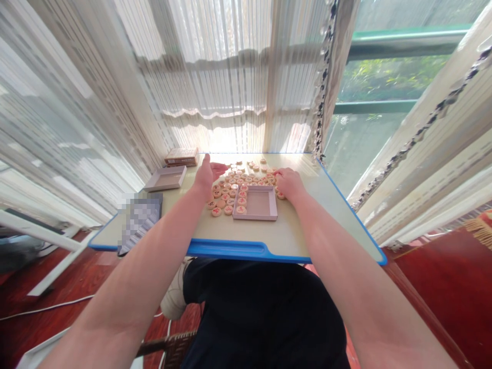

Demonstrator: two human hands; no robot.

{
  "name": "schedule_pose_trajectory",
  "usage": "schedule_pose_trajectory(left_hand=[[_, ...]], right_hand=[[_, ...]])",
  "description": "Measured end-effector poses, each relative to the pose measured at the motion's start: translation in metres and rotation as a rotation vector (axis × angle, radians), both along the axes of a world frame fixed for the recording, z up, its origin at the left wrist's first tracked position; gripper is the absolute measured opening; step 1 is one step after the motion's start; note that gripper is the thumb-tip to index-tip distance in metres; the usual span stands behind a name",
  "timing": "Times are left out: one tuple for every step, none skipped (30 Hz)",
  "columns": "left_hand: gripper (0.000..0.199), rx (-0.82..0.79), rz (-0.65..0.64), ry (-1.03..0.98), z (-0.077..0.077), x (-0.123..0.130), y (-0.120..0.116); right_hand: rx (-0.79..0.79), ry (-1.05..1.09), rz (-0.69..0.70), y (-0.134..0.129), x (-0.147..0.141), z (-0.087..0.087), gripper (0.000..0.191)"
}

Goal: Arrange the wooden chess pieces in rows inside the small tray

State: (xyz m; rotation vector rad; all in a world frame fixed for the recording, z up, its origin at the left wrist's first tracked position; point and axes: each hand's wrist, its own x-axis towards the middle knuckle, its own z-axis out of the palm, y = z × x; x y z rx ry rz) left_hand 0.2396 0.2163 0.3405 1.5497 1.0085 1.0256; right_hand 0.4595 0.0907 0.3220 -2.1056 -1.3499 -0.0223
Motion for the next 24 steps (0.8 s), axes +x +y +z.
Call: schedule_pose_trajectory(left_hand=[[0.07,-0.001,0.001,-0.013,0.001,-0.001,0.001],[0.071,-0.003,0.001,-0.029,0.001,-0.002,0.002],[0.072,-0.008,0.001,-0.05,0.002,-0.002,0.003],[0.072,-0.016,0.001,-0.077,0.002,-0.002,0.003],[0.071,-0.026,0.003,-0.105,0.003,-0.003,0.003],[0.069,-0.036,0.007,-0.128,0.003,-0.003,0.003],[0.066,-0.041,0.012,-0.142,0.003,-0.003,0.002],[0.062,-0.041,0.017,-0.142,0.004,-0.002,0.001],[0.058,-0.035,0.022,-0.129,0.004,-0.002,0.0],[0.055,-0.026,0.027,-0.107,0.004,-0.002,-0.001],[0.053,-0.016,0.03,-0.086,0.004,-0.002,-0.002],[0.053,-0.01,0.033,-0.073,0.004,-0.002,-0.003],[0.053,-0.008,0.037,-0.069,0.004,-0.002,-0.003],[0.054,-0.011,0.038,-0.071,0.004,-0.002,-0.004],[0.053,-0.016,0.037,-0.079,0.004,-0.001,-0.004],[0.052,-0.021,0.036,-0.087,0.004,-0.001,-0.004],[0.05,-0.024,0.035,-0.091,0.003,-0.001,-0.004],[0.048,-0.023,0.035,-0.088,0.003,0.0,-0.004],[0.045,-0.018,0.039,-0.081,0.002,0.0,-0.003],[0.043,-0.01,0.044,-0.073,0.002,0.0,-0.003],[0.041,0.0,0.05,-0.064,0.001,0.0,-0.003],[0.039,0.012,0.053,-0.056,0.001,0.001,-0.003],[0.036,0.023,0.053,-0.049,0.0,0.001,-0.003],[0.034,0.039,0.048,-0.043,0.0,0.001,-0.004]], right_hand=[[-0.022,-0.012,0.011,0.0,0.0,0.0,0.034],[-0.041,-0.025,0.02,0.001,0.001,-0.001,0.034],[-0.053,-0.038,0.026,0.001,0.001,0.0,0.035],[-0.06,-0.051,0.03,0.0,0.001,0.0,0.036],[-0.062,-0.061,0.031,0.0,0.0,0.0,0.037],[-0.062,-0.068,0.031,0.0,0.0,0.001,0.037],[-0.063,-0.074,0.03,0.0,0.0,0.001,0.037],[-0.064,-0.077,0.028,0.0,-0.001,0.001,0.038],[-0.062,-0.077,0.026,0.0,-0.001,0.001,0.038],[-0.06,-0.074,0.024,0.0,-0.001,0.001,0.038],[-0.059,-0.07,0.02,0.0,-0.001,0.001,0.038],[-0.058,-0.064,0.015,0.0,0.0,0.0,0.038],[-0.06,-0.059,0.012,0.0,0.0,0.0,0.037],[-0.065,-0.055,0.01,0.001,0.0,-0.001,0.036],[-0.07,-0.053,0.008,0.001,0.001,-0.001,0.036],[-0.072,-0.053,0.009,0.001,0.001,-0.001,0.036],[-0.072,-0.054,0.011,0.001,0.0,-0.001,0.035],[-0.069,-0.057,0.014,0.001,0.0,-0.001,0.035],[-0.065,-0.059,0.014,0.0,-0.001,0.0,0.035],[-0.059,-0.061,0.012,-0.001,-0.003,0.001,0.034],[-0.05,-0.065,0.014,-0.002,-0.005,0.003,0.033],[-0.033,-0.074,0.023,-0.003,-0.007,0.005,0.032],[-0.006,-0.089,0.041,-0.004,-0.01,0.007,0.031],[0.027,-0.108,0.066,-0.006,-0.013,0.009,0.03]])
